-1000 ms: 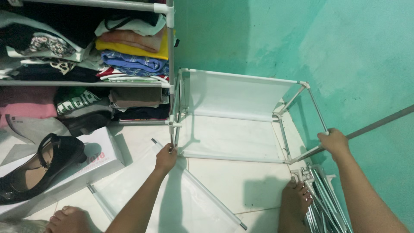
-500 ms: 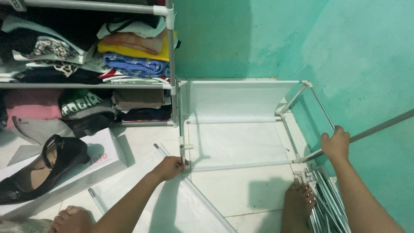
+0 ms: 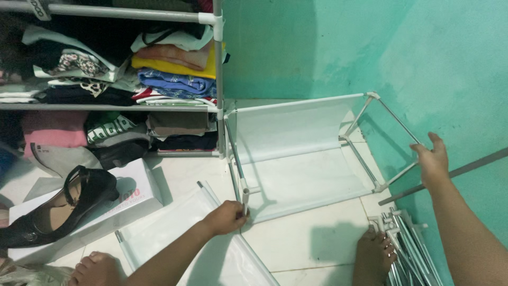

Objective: The person assembles a small fabric storage rack on the floor, fitting metal poles into plastic corner joints and attaching the fabric panels, working piece by piece to build up the cube-shaped frame.

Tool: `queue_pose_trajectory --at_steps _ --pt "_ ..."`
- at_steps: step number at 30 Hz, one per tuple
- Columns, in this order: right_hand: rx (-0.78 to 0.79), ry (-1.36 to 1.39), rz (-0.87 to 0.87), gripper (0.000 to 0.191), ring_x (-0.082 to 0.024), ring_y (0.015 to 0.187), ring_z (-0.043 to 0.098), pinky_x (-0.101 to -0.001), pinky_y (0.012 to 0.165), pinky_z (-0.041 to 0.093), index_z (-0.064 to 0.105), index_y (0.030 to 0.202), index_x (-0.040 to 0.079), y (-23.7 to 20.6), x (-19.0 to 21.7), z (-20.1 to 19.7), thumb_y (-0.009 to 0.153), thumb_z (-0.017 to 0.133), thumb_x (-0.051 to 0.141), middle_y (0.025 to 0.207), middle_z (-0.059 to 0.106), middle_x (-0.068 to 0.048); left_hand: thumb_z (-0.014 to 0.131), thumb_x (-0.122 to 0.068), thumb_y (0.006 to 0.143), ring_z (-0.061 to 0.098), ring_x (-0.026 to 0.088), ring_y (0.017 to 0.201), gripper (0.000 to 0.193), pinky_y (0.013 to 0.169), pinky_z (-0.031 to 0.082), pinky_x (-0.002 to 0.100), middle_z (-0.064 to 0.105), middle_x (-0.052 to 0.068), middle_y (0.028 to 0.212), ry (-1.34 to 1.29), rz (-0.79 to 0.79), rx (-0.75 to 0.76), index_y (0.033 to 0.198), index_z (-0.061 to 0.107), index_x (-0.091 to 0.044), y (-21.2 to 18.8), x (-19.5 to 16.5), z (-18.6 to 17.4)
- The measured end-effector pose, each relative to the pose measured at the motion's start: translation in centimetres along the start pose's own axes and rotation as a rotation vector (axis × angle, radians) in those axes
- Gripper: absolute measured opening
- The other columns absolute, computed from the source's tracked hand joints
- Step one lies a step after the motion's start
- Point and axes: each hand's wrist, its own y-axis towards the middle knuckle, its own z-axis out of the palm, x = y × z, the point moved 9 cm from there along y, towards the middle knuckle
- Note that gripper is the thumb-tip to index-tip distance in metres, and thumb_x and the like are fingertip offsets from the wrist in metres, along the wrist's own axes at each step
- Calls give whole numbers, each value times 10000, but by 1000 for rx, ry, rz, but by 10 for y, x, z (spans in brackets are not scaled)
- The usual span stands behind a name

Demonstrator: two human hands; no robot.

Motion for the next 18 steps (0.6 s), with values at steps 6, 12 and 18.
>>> queue_pose_trajectory --at_steps 6,12,18 --pt "-91 -417 -392 835 -418 1525 264 -528 1214 241 341 1604 52 -27 24 18 886 748 178 1653 256 -231 652 -204 932 665 369 856 216 829 531 468 683 199 911 145 296 84 974 707 1 -3 -48 60" --pt "109 -456 -530 777 -416 1404 436 -481 1183 340 417 1538 12 -75 5 98 832 705 161 1523 444 -260 628 -270 984 664 374 967 288 881 531 470 652 202 1054 188 118 291 1101 716 -22 -8 -46 128" --pt "319 -256 -60 624 -336 1190 617 -409 1004 489 513 1456 50 -98 -51 158 883 671 239 1322 600 -202 669 -130 890 633 303 1165 422 1018 489 373 618 146 1275 -68 -87 193 1308 622 -96 20 15 86"
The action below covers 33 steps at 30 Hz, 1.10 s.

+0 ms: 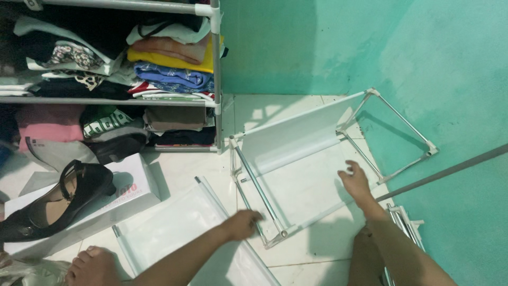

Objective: The person assembles a small fabric storage rack on the floor, fitting metal poles into plastic corner joints and attaching the fabric panels, working piece by piece to build up the cube-shaped frame.

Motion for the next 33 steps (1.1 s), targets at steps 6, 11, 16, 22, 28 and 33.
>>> queue_pose_trajectory --at_steps 6,11,16,22,28,33 --pt "181 222 307 388 -241 1050 623 -405 901 500 596 1320 53 -15 -34 31 967 583 214 1173 657 -120 658 -89 895 624 355 1155 368 1021 496 419 638 189 1231 49 -169 -566 1262 633 -71 12 39 -72" --pt "230 356 402 283 -222 988 622 -382 847 507 654 1203 49 -24 -57 29 1001 538 211 1095 638 -87 691 -29 788 496 378 1237 577 1026 407 476 539 200 1356 276 -173 -713 1344 552 -102 28 20 -74" --pt "217 394 447 263 -189 933 629 -368 817 508 671 1155 52 -29 -78 16 989 553 219 1021 656 -59 710 -155 866 492 339 1291 659 1065 404 478 571 144 1355 282 -403 -557 1468 440 -152 47 28 -79" --pt "222 479 491 252 -198 905 663 -379 788 521 667 1139 55 -33 -92 12 983 556 218 986 661 -61 732 -368 898 558 387 1234 730 1045 432 520 677 171 1243 -51 -613 -645 1487 364 -141 42 45 -77" --pt "243 458 531 246 -201 908 677 -381 801 533 669 1135 57 -41 -100 15 987 556 217 985 674 -67 752 -486 858 582 412 1227 686 1005 489 522 667 167 1258 -150 -711 -622 1334 484 -70 56 61 -65" --pt "258 472 542 235 -210 909 670 -393 811 522 671 1129 56 -45 -100 14 995 558 213 983 674 -72 732 -495 855 616 412 1217 624 1012 519 506 662 189 1273 -172 -690 -650 1280 571 -67 51 53 -69"
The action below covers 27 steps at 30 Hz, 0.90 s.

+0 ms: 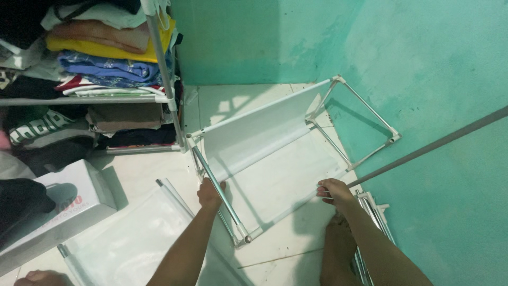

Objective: The person assembles a small fabric storage rack on the floor, fitting metal poles into plastic corner joints and attaching the fabric panels, working piece by piece to build up the cube-shaped frame.

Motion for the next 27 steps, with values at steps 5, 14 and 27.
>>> queue_pose_trajectory --at_steps 5,14,27 --pt "-17 -28 24 241 -206 920 690 -395 831 528 671 1129 59 -2 0 0 997 533 205 988 680 -75 786 -430 833 562 413 1219 655 1012 501 480 519 257 1362 -34 84 -91 1306 541 -47 -11 -12 -6" --pt "30 -2 -36 249 -220 926 665 -403 830 518 662 1143 47 -1 -1 -3 1000 547 216 986 665 -89 828 -317 810 570 416 1237 881 1064 454 421 533 297 1364 -355 116 8 1444 334 44 2 -15 2" --pt "37 -69 -5 266 -222 945 678 -392 833 524 658 1147 44 4 -1 5 1004 515 216 1000 679 -90 762 -464 736 740 314 975 571 866 567 379 758 190 1038 42 297 328 1068 728 -1 -21 -23 43"
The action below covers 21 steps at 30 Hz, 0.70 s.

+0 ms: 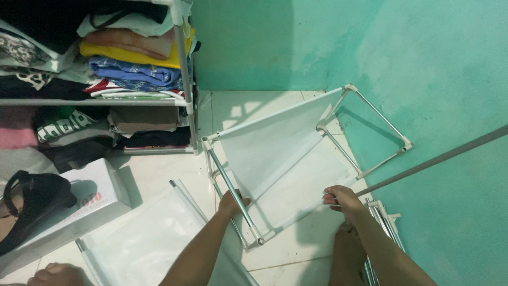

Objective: The person assembles a small fabric storage rack on the floor, fitting metal poles into plastic corner joints and attaching the fabric panels, working piece by piece to build up the cube-shaped frame.

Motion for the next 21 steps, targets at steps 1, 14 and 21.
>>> queue_pose_trajectory --at_steps 1,14,21 --pt "6 -4 -3 268 -220 939 677 -391 834 524 656 1148 42 0 1 1 1006 514 219 1001 679 -92 774 -451 749 722 324 988 602 871 564 386 736 207 1056 8 26 4 1114 683 19 1 -2 4" --pt "152 14 -33 323 -203 931 668 -353 810 536 655 1176 24 -3 11 44 995 510 249 1029 677 -93 623 -226 1022 659 138 876 263 764 559 275 728 141 1079 -682 -7 398 1054 567 29 -30 0 46" --pt "182 209 -6 344 -141 754 543 -300 649 463 583 1225 61 -33 32 71 1028 520 337 1088 609 -86 575 -235 1038 520 42 720 172 685 526 195 698 29 1043 -833 -160 614 1085 626 -77 -59 15 52"
